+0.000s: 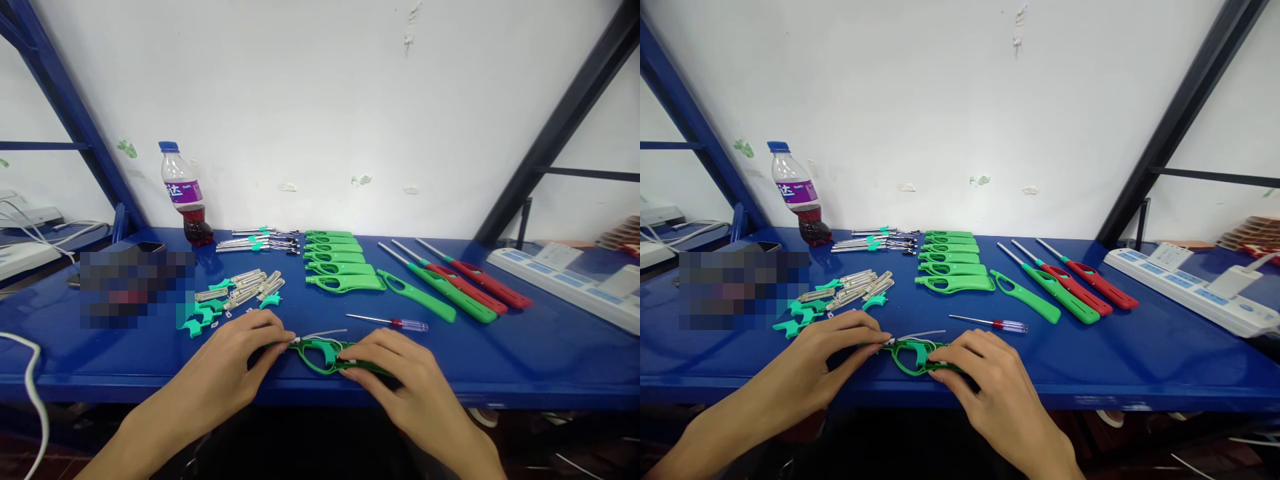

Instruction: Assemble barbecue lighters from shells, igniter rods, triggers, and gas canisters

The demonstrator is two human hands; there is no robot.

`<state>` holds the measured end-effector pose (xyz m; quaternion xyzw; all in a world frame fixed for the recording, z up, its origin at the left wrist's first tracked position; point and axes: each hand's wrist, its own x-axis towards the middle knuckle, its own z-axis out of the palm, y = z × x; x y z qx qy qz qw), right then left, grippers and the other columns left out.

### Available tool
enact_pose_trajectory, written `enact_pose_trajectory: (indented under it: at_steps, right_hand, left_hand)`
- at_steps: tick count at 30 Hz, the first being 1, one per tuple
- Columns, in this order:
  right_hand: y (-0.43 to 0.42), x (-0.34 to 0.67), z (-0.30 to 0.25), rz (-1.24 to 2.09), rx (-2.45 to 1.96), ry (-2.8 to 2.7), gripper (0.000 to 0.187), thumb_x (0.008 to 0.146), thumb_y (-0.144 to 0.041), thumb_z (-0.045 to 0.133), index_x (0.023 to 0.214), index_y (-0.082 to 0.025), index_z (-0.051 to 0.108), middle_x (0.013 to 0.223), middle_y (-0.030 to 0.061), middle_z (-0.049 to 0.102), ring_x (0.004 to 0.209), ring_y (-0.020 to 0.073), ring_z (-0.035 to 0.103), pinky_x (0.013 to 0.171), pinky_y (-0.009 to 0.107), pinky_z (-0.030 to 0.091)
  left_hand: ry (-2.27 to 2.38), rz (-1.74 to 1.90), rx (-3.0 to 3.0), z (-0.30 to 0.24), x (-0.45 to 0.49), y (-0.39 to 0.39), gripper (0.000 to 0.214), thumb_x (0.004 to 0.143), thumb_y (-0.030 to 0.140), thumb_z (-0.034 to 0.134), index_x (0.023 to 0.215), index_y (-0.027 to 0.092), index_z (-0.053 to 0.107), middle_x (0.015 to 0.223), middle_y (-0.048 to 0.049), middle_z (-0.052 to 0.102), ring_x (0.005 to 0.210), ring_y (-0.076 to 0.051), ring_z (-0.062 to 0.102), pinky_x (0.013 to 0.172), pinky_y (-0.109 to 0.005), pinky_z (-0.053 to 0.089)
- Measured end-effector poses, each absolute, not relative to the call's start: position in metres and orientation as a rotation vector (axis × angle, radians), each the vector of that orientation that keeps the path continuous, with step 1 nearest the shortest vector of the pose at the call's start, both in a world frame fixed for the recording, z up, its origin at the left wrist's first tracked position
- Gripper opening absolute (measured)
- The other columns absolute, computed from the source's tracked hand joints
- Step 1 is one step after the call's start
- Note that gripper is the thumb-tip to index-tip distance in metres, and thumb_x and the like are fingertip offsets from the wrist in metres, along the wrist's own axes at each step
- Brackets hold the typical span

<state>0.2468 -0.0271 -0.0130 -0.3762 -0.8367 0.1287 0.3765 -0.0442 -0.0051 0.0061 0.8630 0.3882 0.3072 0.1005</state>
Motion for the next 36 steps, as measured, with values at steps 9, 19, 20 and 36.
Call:
enact_pose_trajectory:
  at_steps: [9,19,20,36]
  right_hand:
    - [-0.025,0.247,-0.015,0.31,-0.913,-2.123,0.014,0.105,-0.021,0.071,0.115,-0.031,0.074,0.103,-0.0042,0.078,0.09,0.0154,0.073,0.084,0.03,0.052]
    - [-0.026,0.248,-0.015,0.32,-0.925,-2.127,0.015,0.105,-0.022,0.07,0.115,-0.032,0.074,0.103,-0.0045,0.078,0.09,0.0158,0.073,0.084,0.03,0.052]
    - [-0.026,0.248,-0.015,0.319,-0.924,-2.127,0.014,0.105,-0.022,0.071,0.115,-0.032,0.074,0.103,-0.0045,0.078,0.09,0.0158,0.073,0.084,0.03,0.052]
    - [-0.026,0.247,-0.015,0.328,-0.921,-2.116,0.016,0.104,-0.019,0.072,0.113,-0.032,0.075,0.103,-0.0054,0.078,0.09,0.0144,0.073,0.083,0.029,0.052]
  left_hand:
    - [1.237,0.846,2.317,0.013,-0.044,-0.004,0.019,0.105,0.028,0.063,0.107,0.034,0.081,0.108,0.0022,0.075,0.097,-0.018,0.072,0.087,-0.03,0.055]
    - [1.207,0.926,2.129,0.012,-0.041,-0.002,0.009,0.096,0.028,0.071,0.091,0.027,0.079,0.103,0.0024,0.078,0.093,-0.018,0.073,0.085,-0.03,0.054]
    - [1.197,0.928,2.123,0.012,-0.04,-0.002,0.01,0.096,0.027,0.071,0.089,0.027,0.079,0.101,0.0025,0.078,0.091,-0.017,0.073,0.083,-0.029,0.054]
    - [1.193,0.914,2.192,0.013,-0.042,-0.001,0.016,0.1,0.027,0.067,0.091,0.028,0.08,0.102,0.0013,0.078,0.089,-0.017,0.073,0.083,-0.029,0.056]
